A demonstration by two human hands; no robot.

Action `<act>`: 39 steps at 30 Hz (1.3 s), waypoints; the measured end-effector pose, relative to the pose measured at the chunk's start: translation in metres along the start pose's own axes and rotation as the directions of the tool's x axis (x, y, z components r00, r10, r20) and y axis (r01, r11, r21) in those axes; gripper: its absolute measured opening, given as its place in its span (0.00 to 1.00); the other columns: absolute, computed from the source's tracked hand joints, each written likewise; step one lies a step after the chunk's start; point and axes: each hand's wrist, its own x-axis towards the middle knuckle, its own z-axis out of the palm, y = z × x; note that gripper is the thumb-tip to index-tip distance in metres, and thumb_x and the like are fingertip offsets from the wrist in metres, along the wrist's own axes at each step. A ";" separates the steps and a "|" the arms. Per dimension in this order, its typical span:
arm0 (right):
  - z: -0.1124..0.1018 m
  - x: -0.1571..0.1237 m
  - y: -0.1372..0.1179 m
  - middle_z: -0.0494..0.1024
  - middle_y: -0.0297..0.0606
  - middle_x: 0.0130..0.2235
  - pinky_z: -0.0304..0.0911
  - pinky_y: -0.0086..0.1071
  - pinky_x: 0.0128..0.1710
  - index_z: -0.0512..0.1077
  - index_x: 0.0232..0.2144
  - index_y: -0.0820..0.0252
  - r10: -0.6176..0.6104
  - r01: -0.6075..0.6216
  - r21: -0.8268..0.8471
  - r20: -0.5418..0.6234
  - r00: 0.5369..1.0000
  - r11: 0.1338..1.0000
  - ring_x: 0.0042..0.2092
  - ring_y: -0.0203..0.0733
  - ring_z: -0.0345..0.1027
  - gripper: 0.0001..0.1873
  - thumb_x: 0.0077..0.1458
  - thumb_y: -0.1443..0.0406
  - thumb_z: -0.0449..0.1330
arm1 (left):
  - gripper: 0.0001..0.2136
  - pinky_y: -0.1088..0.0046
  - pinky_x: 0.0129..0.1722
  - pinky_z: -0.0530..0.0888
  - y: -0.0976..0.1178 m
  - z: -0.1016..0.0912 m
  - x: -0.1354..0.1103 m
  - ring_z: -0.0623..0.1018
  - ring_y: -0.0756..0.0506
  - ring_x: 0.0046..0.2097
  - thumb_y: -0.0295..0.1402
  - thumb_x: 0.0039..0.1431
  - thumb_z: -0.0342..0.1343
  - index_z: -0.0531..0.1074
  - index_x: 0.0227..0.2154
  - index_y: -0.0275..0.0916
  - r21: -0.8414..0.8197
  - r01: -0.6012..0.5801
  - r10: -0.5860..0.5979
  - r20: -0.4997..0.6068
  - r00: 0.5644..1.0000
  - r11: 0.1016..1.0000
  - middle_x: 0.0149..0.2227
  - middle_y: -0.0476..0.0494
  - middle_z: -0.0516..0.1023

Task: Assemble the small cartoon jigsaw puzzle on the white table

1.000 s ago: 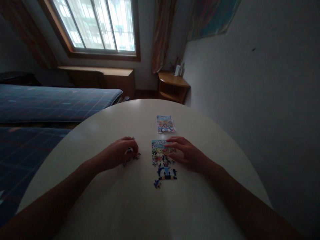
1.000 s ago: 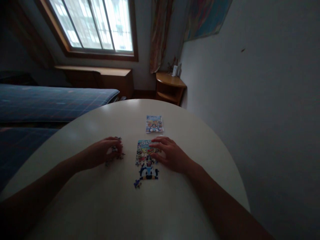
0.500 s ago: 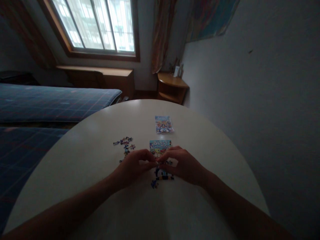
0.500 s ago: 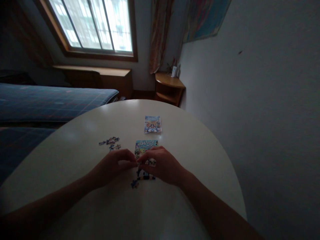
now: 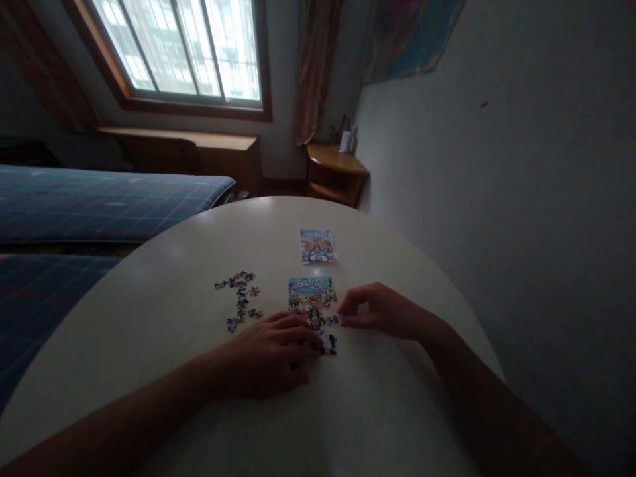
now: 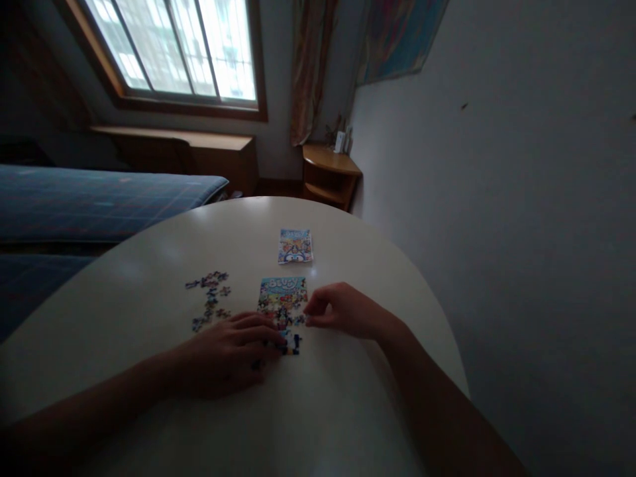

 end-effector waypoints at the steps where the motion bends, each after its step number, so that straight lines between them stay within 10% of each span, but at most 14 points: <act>1: 0.000 0.000 -0.001 0.82 0.36 0.32 0.67 0.32 0.35 0.79 0.33 0.60 0.009 -0.009 -0.004 0.021 1.000 1.000 0.33 0.39 0.74 0.10 0.52 0.59 0.66 | 0.14 0.58 0.64 0.63 0.000 -0.001 0.000 0.72 0.41 0.58 0.37 0.64 0.56 0.72 0.51 0.44 -0.006 -0.003 0.003 0.008 1.000 1.000 0.56 0.46 0.75; 16: -0.003 -0.005 -0.006 0.78 0.36 0.35 0.61 0.28 0.33 0.76 0.47 0.59 -0.077 0.078 -0.009 0.106 0.991 0.997 0.33 0.35 0.68 0.14 0.59 0.63 0.59 | 0.15 0.58 0.62 0.65 -0.003 0.001 -0.002 0.73 0.41 0.57 0.38 0.62 0.58 0.71 0.51 0.44 -0.007 -0.047 0.047 -0.025 0.999 0.999 0.56 0.45 0.75; 32: 0.003 0.004 0.006 0.77 0.33 0.27 0.60 0.28 0.29 0.76 0.29 0.62 0.084 -0.086 0.218 0.016 0.996 0.972 0.28 0.34 0.67 0.13 0.48 0.57 0.69 | 0.15 0.58 0.63 0.64 -0.003 0.003 -0.002 0.73 0.41 0.57 0.38 0.61 0.58 0.71 0.50 0.43 -0.001 -0.048 0.047 -0.031 0.998 0.999 0.56 0.44 0.75; 39: 0.001 0.002 0.002 0.77 0.33 0.25 0.57 0.27 0.27 0.79 0.28 0.61 0.112 -0.112 -0.008 0.027 0.993 0.994 0.27 0.33 0.66 0.13 0.50 0.56 0.68 | 0.14 0.58 0.63 0.64 -0.001 0.000 0.000 0.73 0.41 0.57 0.37 0.62 0.57 0.71 0.50 0.43 0.008 -0.057 0.057 -0.032 0.998 0.998 0.55 0.44 0.76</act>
